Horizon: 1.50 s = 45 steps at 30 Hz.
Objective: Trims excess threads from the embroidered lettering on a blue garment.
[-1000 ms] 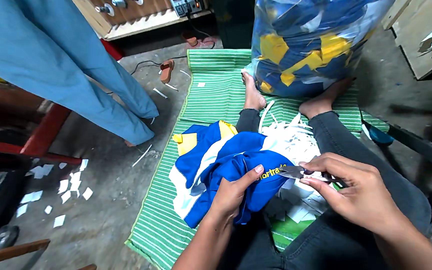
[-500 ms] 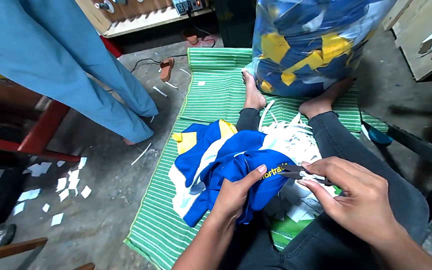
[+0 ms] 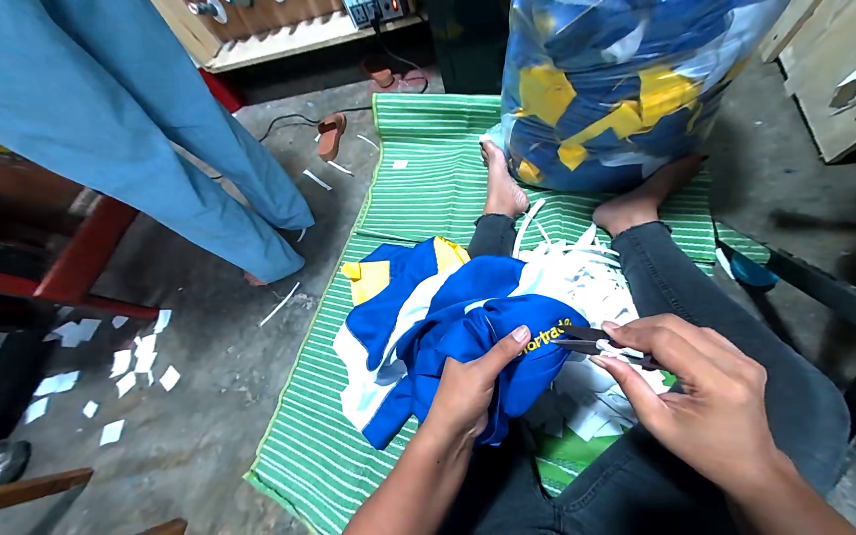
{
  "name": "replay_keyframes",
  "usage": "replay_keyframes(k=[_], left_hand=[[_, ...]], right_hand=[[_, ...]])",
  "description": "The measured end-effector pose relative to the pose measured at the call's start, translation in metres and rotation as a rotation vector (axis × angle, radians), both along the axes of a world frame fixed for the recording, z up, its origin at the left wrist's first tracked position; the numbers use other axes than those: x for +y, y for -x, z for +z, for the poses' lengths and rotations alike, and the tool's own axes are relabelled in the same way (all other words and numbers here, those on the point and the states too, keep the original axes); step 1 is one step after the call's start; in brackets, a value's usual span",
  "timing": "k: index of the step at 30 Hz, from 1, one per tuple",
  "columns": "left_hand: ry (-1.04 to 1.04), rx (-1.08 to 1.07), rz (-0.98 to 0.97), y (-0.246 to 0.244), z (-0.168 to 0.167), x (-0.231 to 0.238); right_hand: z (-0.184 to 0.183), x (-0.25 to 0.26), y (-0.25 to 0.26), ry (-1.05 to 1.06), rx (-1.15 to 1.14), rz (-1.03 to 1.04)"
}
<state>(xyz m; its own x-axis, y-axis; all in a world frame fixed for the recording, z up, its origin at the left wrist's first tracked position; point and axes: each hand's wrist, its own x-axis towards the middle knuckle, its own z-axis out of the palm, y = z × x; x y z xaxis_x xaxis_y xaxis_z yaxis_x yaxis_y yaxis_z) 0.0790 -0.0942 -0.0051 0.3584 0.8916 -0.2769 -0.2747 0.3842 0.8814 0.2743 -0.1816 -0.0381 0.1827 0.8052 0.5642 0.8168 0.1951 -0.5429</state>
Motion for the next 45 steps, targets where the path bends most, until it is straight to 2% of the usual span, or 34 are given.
replay_keyframes(k=[4,10,16,23,29,36,45], left_hand=[[-0.004,-0.007,0.003,-0.001,-0.002,-0.001],[0.030,-0.018,0.030,-0.001,-0.002,-0.004],[0.040,-0.035,0.019,-0.003,-0.007,-0.007],[0.088,-0.041,-0.019,0.000,-0.013,-0.006],[0.115,-0.056,-0.045,0.001,-0.015,-0.003],[0.142,-0.067,-0.073,0.003,-0.013,0.000],[0.102,-0.064,-0.128,0.006,-0.013,0.004]], right_hand=[[-0.001,-0.001,0.000,-0.006,0.005,-0.001],[-0.013,0.000,0.007,0.059,0.228,0.033],[-0.009,-0.002,0.000,-0.007,0.072,0.019],[-0.015,-0.005,-0.002,0.077,0.204,0.106],[-0.007,-0.004,-0.006,0.071,0.054,0.107],[0.005,-0.001,-0.023,0.195,0.242,0.319],[0.015,0.005,-0.028,0.216,-0.025,0.264]])
